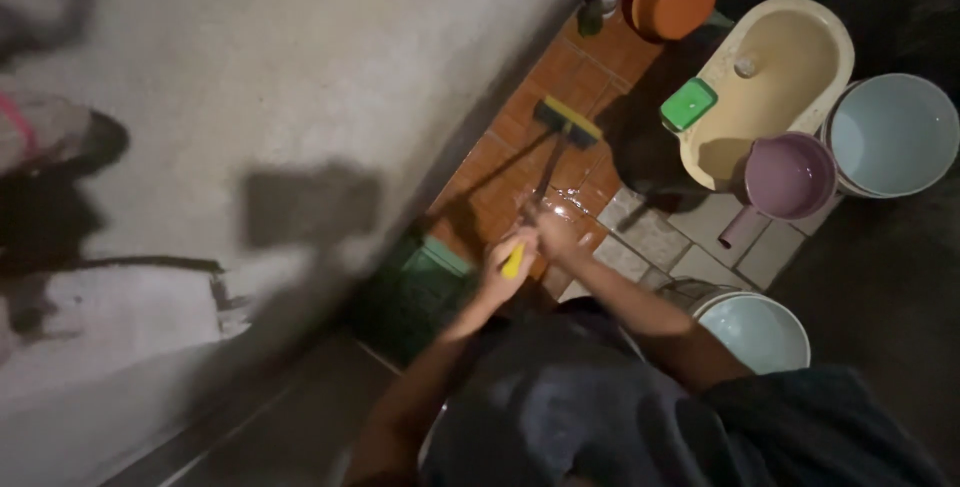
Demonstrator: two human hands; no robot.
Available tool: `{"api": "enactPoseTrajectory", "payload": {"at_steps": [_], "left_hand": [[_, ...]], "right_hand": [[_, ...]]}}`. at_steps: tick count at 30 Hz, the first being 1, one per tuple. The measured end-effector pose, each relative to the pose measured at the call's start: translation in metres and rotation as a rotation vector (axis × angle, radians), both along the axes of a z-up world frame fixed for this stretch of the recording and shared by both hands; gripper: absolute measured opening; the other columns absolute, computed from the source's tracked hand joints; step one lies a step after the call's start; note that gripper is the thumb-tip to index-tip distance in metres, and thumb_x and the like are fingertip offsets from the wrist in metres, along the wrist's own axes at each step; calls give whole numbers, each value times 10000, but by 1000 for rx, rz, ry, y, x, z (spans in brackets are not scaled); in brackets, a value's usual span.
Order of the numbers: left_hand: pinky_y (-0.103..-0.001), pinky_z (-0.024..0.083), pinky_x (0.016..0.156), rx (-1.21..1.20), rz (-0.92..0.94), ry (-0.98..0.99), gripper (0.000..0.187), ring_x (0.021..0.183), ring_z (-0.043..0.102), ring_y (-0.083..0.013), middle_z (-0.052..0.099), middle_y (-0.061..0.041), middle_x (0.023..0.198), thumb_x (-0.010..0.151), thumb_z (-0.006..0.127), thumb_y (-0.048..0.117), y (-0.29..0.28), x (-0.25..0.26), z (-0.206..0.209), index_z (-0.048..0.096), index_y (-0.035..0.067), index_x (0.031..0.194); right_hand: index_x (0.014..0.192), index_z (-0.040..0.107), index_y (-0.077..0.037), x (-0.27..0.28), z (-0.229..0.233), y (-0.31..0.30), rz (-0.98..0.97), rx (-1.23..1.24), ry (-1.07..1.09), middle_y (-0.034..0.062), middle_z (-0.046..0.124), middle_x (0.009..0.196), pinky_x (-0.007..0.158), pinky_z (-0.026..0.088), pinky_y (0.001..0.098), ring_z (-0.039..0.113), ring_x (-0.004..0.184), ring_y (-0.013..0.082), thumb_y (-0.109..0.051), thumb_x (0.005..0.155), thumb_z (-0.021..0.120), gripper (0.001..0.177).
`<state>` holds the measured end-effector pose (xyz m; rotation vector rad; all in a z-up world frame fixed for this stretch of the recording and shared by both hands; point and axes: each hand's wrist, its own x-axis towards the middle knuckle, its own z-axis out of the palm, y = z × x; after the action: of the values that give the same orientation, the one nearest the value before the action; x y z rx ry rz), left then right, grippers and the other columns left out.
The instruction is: The person pours water from a pink pitcher onto a tiled floor, then uses a long-handled squeegee to push water across the surface. They repeatedly dip the squeegee into a bucket and continue pushing water toward a drain area.
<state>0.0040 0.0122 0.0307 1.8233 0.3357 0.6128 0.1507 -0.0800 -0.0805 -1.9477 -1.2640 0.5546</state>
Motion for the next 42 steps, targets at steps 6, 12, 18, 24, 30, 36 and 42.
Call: {"api": "enactPoseTrajectory", "payload": {"at_steps": [6, 12, 18, 24, 30, 36, 42], "left_hand": [[-382, 527, 988, -66, -91, 97, 157, 1140, 672, -316, 702, -174, 1238, 932, 677, 62, 12, 83, -61, 676, 4, 1079], [-387, 519, 1014, 69, 4, 115, 193, 1147, 669, -327, 708, -178, 1194, 965, 690, 81, 3, 9, -64, 716, -5, 1135], [-357, 553, 949, -188, -42, 22, 94, 1067, 708, -275, 727, -154, 1138, 939, 671, 29, 16, -83, -2, 690, -20, 1017], [-339, 569, 937, -127, -50, 138, 117, 1055, 734, -264, 755, -144, 1146, 981, 661, 52, 33, -45, 32, 705, -19, 1064], [-371, 555, 973, -49, -111, 75, 166, 1094, 714, -321, 733, -168, 1156, 955, 666, 65, 24, 29, -23, 691, -10, 1100], [-380, 546, 959, 12, -143, 91, 191, 1072, 714, -325, 736, -166, 1121, 938, 681, 59, 18, -5, -19, 702, -13, 1115], [-356, 581, 919, -132, -153, 119, 76, 1023, 743, -285, 757, -156, 1087, 922, 662, 19, 34, -75, 37, 699, 2, 986]], "right_hand": [[1415, 531, -148, 93, -38, 22, -86, -547, -3, 221, 705, 1130, 852, 539, 495, 689, 1010, 401, -247, 894, 630, 539], [1305, 677, -120, 25, -25, 17, -262, -300, 436, 168, 731, 1249, 913, 559, 436, 724, 1074, 308, -287, 1028, 519, 360], [1253, 647, -122, -48, 59, 21, 11, -509, 382, 173, 647, 1227, 934, 488, 472, 626, 1138, 354, -228, 966, 554, 320], [1175, 664, -63, -30, 28, 24, 53, -294, -107, 206, 637, 1265, 954, 514, 438, 630, 1139, 397, -78, 807, 677, 369], [1156, 671, -61, 44, -23, 21, -148, -357, 172, 188, 732, 1051, 825, 566, 444, 725, 970, 357, -148, 883, 684, 287], [1257, 648, -86, 9, -45, 8, -81, -431, -16, 196, 683, 1180, 855, 579, 429, 709, 1005, 360, -103, 857, 629, 402], [1340, 544, -84, -72, 3, 3, 78, -494, 69, 192, 488, 1468, 886, 546, 462, 675, 1031, 386, -46, 898, 540, 444]]}}
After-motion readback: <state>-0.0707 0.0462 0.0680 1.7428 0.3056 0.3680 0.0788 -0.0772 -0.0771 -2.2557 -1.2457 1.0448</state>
